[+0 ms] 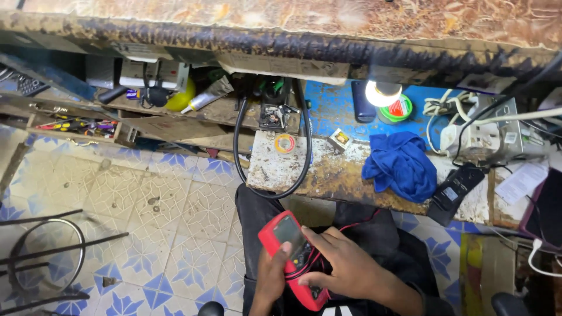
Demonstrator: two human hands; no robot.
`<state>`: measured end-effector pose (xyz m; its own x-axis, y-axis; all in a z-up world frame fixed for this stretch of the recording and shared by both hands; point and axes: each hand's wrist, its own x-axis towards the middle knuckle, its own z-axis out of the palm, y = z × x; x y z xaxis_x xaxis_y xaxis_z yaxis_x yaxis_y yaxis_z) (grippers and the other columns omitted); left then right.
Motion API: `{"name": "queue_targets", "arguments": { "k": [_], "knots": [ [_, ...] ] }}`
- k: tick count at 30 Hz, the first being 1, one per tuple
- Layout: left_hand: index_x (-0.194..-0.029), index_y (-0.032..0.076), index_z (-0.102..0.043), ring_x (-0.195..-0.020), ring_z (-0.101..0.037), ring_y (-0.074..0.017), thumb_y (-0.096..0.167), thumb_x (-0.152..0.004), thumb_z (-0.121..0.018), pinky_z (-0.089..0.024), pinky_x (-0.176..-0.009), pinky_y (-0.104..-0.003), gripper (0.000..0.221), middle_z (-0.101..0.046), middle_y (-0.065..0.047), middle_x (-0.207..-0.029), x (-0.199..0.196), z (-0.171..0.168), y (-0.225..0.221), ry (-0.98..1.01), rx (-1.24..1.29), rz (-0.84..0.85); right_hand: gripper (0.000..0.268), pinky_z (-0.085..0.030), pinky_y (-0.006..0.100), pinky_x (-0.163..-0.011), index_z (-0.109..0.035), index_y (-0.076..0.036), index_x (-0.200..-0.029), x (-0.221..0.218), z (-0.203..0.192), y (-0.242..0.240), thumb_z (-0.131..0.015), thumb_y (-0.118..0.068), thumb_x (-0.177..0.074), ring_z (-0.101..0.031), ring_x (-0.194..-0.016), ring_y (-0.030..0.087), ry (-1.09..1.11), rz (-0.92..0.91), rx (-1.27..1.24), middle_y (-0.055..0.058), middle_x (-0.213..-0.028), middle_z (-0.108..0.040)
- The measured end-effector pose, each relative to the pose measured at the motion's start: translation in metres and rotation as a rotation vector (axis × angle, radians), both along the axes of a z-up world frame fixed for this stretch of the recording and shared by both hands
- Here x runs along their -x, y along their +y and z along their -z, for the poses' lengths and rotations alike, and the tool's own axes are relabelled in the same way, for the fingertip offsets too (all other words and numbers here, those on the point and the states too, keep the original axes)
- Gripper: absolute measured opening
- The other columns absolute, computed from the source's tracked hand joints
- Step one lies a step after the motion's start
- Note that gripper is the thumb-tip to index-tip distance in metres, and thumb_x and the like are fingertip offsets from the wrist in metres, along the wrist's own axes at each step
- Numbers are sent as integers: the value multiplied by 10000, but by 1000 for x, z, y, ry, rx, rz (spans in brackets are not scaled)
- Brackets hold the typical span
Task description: Wiping down an electronics repair workbench and organizing tools using a cloth.
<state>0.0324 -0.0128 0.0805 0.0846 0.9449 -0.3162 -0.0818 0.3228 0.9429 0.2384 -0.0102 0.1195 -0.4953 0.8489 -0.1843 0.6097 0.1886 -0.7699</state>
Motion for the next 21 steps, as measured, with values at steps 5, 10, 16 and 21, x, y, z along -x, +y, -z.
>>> {"name": "queue_targets", "arguments": {
  "k": [5,10,16,21],
  "knots": [
    [-1158,-93,-751,-900,-791,-338,359,-882,-583,-631,-806,-441,556,-823,-243,-1066,22,-10,-1,-269,225,-120,599,-453,436,-824,-654,-116,-1301,-29,-20,29,-622,-589,-936,-563,-920,290,-19,-107,-342,81,-949,-637],
    [-1383,-85,-529,-919,-711,-387,537,-792,-569,-561,-818,-490,858,-719,-345,-1107,12,-47,2,-838,292,21,293,-387,406,-837,-731,-179,-1059,-15,-5,35,-547,-406,-1036,-598,-840,262,86,-170,-451,24,-909,-671],
    [-1510,-89,-391,-983,-706,-434,468,-811,-685,-561,-882,-511,941,-650,-398,-1162,-14,-40,11,-1259,-64,-194,554,-617,536,-871,-718,176,-1074,56,59,-33,-888,16,-572,-752,-928,414,1415,544,1045,288,-1066,-773],
    [-1209,-96,-652,-1059,-695,-324,332,-1022,-464,-540,-969,-463,504,-734,-252,-1175,-27,63,-14,-627,1,-553,688,-389,490,-1076,-220,-52,-1568,46,91,-45,-584,-341,-1062,-465,-1322,458,45,-187,17,287,-1497,-410]
  ]
}}
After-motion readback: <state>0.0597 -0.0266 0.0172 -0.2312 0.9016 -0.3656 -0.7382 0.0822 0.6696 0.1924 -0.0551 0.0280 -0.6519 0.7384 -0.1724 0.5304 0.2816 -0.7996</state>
